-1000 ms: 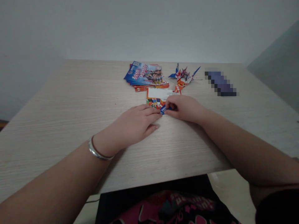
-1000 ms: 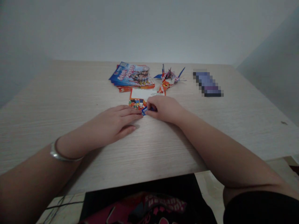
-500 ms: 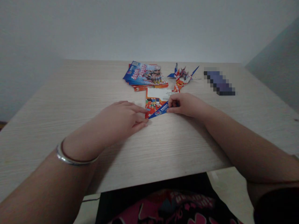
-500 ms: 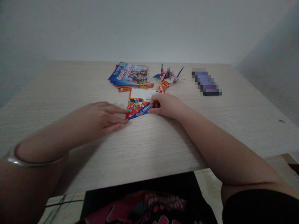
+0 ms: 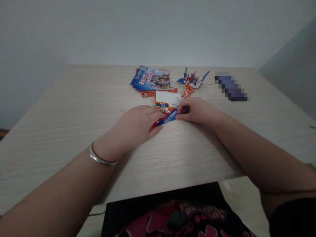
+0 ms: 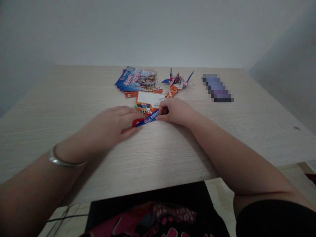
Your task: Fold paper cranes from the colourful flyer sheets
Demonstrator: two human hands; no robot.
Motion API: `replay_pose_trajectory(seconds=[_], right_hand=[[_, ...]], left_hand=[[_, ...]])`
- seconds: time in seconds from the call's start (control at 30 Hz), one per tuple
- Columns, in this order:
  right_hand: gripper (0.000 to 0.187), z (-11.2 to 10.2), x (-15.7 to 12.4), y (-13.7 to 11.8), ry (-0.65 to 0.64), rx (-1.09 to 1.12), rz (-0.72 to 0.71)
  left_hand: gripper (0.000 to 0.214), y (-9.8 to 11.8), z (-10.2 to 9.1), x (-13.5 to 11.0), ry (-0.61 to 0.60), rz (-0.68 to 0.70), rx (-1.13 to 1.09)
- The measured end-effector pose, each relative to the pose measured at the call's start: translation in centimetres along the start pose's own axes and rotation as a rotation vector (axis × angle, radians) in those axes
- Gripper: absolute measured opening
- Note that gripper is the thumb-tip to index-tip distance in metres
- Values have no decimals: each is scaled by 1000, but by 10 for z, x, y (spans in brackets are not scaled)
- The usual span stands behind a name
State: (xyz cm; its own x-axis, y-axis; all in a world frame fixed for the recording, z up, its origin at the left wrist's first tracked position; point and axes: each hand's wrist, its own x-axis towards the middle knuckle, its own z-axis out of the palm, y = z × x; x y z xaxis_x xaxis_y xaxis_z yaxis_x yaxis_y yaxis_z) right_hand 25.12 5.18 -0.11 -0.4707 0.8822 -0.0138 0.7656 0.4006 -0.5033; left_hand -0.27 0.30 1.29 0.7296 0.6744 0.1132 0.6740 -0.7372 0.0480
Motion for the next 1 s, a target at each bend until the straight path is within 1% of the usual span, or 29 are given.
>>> replay_pose_trajectory(seconds=[0.07,0.13,0.2,0.3,0.4,0.47,0.53,0.63,0.7,0.87,1.0], right_hand=[[8,-1,0,-4,43,-44,-108],[4,0,-1,-8,67,-73,-256],[8,1,-3,-10,88,-121,-387],[13,4,-5,-16,125,-264,-470],[18,5,-6,-23,156,-396,-482],[20,6,-7,-29,183,-429,-475],[19,7,-8,-35,215,-421,-452],[17,9,-10,-43,251,-381,-412],[15,10,-11,-47,273,-353,-384],[10,11,-13,-52,291,-296,-299],[9,8,-14,-48,285,-268,-265]], left_hand=[[33,0,7,2,17,37,10],[33,0,12,4,67,21,14],[32,0,13,6,81,6,38],[29,2,11,8,88,0,104],[27,5,8,9,105,-5,149],[27,7,7,9,119,-23,134],[27,9,7,10,146,-62,87],[25,12,6,11,223,-140,17],[24,14,4,11,267,-161,0],[24,15,2,11,298,-146,22],[24,12,1,10,305,-129,70]])
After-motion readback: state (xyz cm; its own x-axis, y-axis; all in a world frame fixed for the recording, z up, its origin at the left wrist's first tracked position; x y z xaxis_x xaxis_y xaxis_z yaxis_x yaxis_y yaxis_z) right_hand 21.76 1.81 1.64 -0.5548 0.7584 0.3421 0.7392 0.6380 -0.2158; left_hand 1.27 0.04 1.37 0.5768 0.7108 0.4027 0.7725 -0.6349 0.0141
